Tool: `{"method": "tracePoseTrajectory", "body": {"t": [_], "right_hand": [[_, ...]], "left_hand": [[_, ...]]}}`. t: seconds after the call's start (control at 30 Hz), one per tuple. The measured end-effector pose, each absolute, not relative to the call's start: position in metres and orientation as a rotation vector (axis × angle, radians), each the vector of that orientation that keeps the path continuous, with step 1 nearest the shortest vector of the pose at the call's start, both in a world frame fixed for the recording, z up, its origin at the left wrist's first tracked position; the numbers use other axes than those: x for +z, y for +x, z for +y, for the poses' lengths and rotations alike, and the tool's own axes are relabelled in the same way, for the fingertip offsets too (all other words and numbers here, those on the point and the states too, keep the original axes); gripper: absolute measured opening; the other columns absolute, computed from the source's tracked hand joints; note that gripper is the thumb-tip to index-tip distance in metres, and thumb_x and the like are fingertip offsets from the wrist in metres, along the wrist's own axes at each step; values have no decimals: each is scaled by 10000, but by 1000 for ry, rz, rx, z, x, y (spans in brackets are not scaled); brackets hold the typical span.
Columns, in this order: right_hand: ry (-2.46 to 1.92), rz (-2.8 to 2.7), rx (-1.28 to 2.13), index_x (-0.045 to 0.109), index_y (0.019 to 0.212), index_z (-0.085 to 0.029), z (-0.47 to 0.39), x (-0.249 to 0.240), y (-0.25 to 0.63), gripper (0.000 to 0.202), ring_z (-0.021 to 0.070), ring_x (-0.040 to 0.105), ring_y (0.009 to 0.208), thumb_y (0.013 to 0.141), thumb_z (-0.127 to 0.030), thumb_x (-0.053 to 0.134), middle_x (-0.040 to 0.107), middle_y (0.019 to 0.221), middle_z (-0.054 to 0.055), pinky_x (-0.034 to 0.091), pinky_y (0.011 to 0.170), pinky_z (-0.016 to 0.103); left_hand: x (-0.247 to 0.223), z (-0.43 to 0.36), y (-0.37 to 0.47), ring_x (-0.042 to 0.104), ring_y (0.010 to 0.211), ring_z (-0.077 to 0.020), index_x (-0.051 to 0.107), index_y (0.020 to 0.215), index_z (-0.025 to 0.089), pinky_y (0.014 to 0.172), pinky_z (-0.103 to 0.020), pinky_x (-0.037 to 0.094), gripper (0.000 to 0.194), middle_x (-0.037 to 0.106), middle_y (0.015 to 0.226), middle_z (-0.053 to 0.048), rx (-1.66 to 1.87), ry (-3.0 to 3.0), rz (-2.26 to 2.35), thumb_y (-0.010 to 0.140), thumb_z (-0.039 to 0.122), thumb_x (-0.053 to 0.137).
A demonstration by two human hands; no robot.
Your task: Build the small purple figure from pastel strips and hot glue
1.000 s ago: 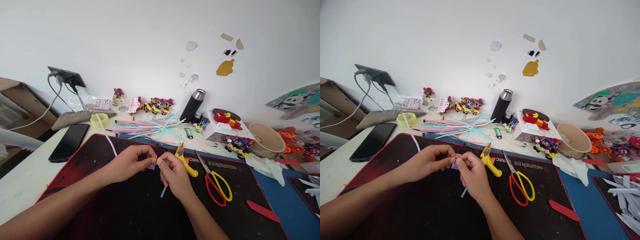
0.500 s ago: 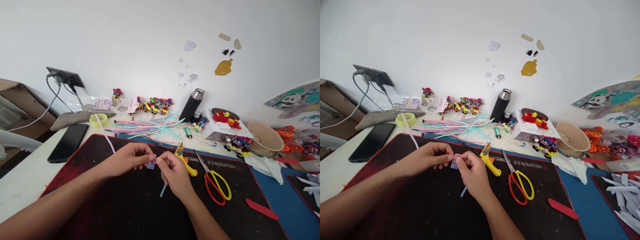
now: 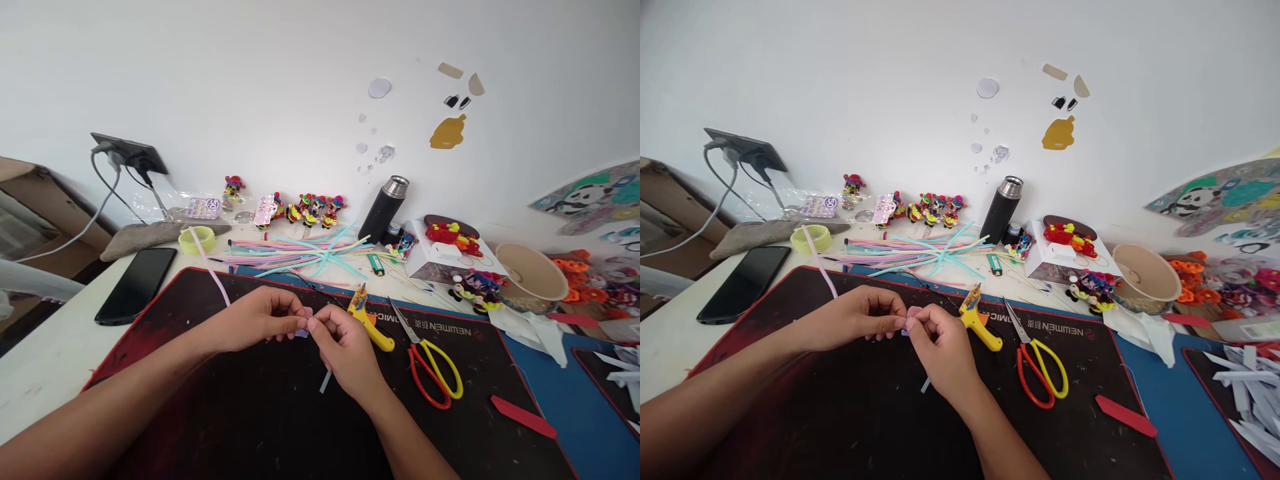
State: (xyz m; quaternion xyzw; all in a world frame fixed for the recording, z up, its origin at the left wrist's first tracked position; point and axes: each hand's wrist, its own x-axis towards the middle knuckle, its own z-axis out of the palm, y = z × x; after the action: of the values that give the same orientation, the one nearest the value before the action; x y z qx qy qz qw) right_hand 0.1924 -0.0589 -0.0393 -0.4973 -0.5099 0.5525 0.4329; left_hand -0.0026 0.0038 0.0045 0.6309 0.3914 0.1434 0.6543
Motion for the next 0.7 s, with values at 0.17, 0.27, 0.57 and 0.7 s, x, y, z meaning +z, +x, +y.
{"method": "tracePoseTrajectory", "body": {"t": [0.17,0.27,0.57,0.7], "right_hand": [[-1175,-1175,1506,600,811,-216,-58,-35,193,430,66,329,343,896,-621,719,422,489,-112,234,353,197],[-1080,-1107,1613,592,832,-209,-58,-32,195,445,60,331,326,882,-626,741,405,459,-132,244,351,190],[-927,-962,1791,586,788,-196,-58,-31,195,461,41,302,323,864,-602,793,419,466,-128,236,350,180],[-895,-938,1814,583,788,-197,-58,-33,194,456,37,286,322,869,-593,793,412,461,-129,223,344,174]], "left_hand": [[2,2,0,538,604,-113,664,846,170,525,-206,393,409,625,730,23,329,1337,865,829,566,767],[-1,0,1,496,568,-96,645,809,165,501,-197,349,389,583,683,36,379,1228,833,808,525,791],[-7,-7,6,414,520,-79,652,782,151,457,-204,241,346,543,618,37,438,945,707,769,432,853],[-8,-10,10,390,497,-68,654,779,144,451,-206,192,356,533,597,41,472,843,680,749,421,876]]}}
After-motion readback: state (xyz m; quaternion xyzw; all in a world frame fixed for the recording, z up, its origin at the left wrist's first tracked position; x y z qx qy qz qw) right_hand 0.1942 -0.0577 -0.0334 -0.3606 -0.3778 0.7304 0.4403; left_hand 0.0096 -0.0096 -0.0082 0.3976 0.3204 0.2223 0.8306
